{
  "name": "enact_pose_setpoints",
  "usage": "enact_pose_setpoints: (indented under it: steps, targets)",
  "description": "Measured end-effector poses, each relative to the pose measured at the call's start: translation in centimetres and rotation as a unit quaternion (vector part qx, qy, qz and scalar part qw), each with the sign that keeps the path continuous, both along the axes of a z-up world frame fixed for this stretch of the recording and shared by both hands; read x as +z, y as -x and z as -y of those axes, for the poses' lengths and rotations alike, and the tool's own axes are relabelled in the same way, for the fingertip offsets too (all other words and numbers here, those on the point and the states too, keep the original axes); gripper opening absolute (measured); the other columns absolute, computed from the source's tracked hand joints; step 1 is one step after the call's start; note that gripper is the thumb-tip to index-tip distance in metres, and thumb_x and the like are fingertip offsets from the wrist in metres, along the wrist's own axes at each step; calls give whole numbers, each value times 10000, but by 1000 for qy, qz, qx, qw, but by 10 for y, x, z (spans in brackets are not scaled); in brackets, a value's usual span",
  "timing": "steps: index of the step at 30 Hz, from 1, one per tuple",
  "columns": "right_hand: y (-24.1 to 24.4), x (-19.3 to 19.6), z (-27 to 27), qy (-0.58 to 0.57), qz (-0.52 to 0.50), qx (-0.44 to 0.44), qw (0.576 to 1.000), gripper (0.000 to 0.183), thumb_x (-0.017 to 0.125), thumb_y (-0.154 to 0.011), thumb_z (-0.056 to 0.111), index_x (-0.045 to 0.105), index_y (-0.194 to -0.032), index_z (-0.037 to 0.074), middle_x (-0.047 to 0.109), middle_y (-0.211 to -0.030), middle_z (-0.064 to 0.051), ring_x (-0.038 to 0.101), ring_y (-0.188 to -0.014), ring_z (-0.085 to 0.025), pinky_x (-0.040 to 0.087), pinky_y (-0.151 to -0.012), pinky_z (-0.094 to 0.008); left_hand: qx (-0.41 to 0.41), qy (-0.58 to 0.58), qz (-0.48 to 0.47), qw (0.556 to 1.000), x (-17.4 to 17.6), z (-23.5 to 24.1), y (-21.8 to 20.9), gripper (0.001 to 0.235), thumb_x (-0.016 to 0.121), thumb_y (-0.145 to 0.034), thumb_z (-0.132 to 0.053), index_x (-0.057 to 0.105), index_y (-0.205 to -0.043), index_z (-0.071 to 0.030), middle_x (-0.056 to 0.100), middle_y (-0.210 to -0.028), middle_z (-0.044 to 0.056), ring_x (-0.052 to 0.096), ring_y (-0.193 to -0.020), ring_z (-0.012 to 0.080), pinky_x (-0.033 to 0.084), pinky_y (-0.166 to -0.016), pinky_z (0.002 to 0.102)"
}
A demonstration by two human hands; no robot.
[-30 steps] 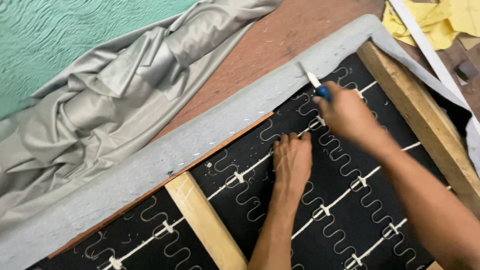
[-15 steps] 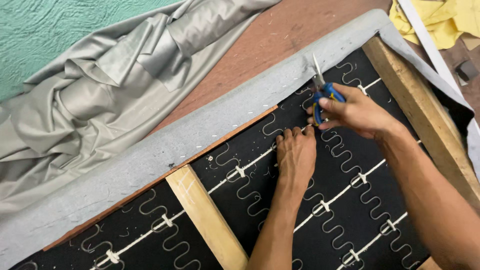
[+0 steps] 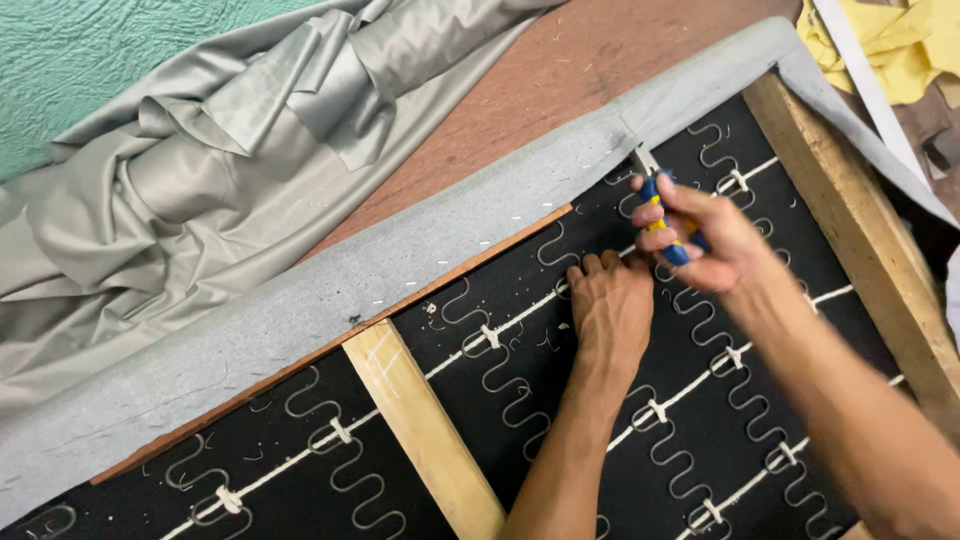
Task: The person uses pliers to pull and secure fabric over a wooden frame with metal springs. They work along the edges of the frame, adjusting the fabric tension and fastening it to the springs. The person then moves to another area where a coworker is using a sewing machine.
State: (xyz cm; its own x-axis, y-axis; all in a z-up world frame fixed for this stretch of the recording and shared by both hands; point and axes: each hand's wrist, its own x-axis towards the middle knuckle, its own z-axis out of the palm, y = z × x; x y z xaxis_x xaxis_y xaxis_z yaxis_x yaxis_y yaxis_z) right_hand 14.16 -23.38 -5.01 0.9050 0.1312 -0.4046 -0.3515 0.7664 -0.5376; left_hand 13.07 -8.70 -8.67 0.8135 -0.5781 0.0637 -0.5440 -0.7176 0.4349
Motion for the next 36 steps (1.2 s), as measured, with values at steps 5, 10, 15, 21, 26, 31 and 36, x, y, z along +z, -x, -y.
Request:
enact_pose_setpoints:
  steps: [5, 10, 15, 21, 26, 31, 36]
  targets:
    - [2, -7, -13, -212, 58, 17, 975, 375, 570, -989, 196, 539, -1334, 52, 701, -997, -170, 701, -935, -317, 598, -691, -370, -12, -8, 21, 1000, -3, -2, -2, 93, 631, -914, -150, 696, -968, -112, 680, -934, 93, 651, -931, 274, 493, -820, 450]
    - [-1, 55, 3, 439, -141, 118, 880, 448, 538, -943, 174, 516, -1376, 62, 722, -1062, -156, 715, -1039, -309, 645, -753, -358, -44, -14, -13, 999, 7, -3, -5, 129, 641, -881, -149, 714, -983, -120, 676, -960, 95, 645, -967, 278, 489, -842, 454]
    - [4, 80, -17, 603, -191, 151, 759, 349, 556, -983, 192, 572, -1286, 18, 674, -1038, -131, 717, -1013, -278, 607, -789, -412, -52, 15, -7, 999, 10, -7, 1, 178, 659, -916, -141, 712, -1085, -148, 680, -934, 109, 644, -933, 304, 481, -815, 486]
    - [-2, 87, -30, 671, -189, 200, 688, 292, 574, -1036, 229, 616, -1216, 3, 693, -959, -187, 708, -884, -282, 623, -763, -401, -43, -18, -10, 999, 9, -9, -1, 187, 684, -873, -167, 699, -1054, -122, 691, -980, 107, 660, -961, 281, 493, -836, 455]
    - [-2, 73, -41, 839, -100, 201, 495, 483, 591, -1009, 184, 482, -1463, 63, 695, -937, -287, 712, -839, -420, 575, -776, -514, -42, -21, -17, 999, 5, -5, 0, 182, 691, -873, -191, 699, -1043, -128, 692, -979, 99, 660, -955, 274, 493, -831, 453]
    - [-1, 49, -43, 905, -5, 158, 395, 453, 608, -1026, 193, 513, -1416, -16, 685, -871, -299, 690, -780, -458, 552, -678, -531, -29, -12, 1, 1000, -2, -3, 3, 134, 661, -920, -202, 699, -1032, -139, 684, -955, 89, 652, -932, 274, 486, -822, 453]
    - [-9, 28, -5, 441, -53, 76, 893, 393, 590, -1033, 200, 552, -1369, 0, 694, -890, -231, 689, -782, -344, 565, -662, -438, -18, -20, 12, 1000, -7, 1, 4, 128, 624, -912, -197, 699, -1002, -147, 673, -964, 81, 640, -953, 274, 475, -828, 462]
